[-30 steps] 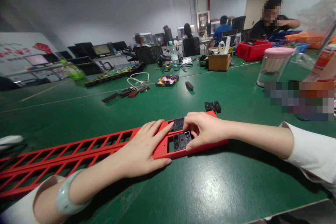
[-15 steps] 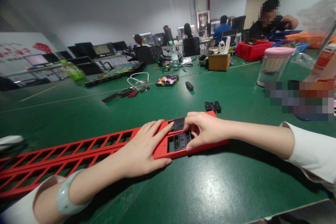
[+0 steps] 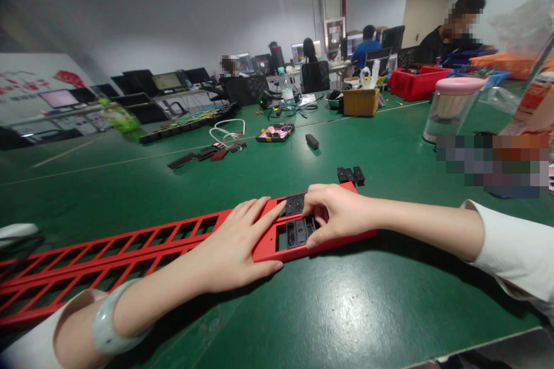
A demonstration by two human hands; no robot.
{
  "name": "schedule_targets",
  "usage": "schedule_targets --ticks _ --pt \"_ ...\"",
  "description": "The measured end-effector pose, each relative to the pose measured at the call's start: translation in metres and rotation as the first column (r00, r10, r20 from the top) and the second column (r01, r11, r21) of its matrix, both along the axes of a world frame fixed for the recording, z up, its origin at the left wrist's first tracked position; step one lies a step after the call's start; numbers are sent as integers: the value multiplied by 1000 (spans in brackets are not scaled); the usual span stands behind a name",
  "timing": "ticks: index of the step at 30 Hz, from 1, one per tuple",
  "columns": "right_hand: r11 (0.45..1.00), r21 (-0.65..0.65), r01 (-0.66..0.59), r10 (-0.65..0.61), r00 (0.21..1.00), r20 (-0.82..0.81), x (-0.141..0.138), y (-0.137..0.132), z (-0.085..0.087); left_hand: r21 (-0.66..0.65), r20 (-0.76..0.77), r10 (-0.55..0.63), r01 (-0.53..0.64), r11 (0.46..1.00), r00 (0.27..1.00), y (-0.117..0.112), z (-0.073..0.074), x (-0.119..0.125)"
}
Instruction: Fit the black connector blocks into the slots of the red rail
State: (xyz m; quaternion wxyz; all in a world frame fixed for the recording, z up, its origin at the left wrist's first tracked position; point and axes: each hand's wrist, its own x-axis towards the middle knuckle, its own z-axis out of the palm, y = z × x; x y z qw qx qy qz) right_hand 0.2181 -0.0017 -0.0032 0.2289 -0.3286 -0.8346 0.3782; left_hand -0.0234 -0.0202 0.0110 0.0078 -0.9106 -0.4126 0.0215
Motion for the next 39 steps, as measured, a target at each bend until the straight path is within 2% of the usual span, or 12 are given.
schedule_targets --ticks 23,39 --pt "1000 9 -7 7 1000 5 1 0 -1 1 2 3 -3 1000 1000 0 0 0" --pt "992 115 -49 43 997 61 2 2 0 5 3 6 -6 1000 1000 0 0 0"
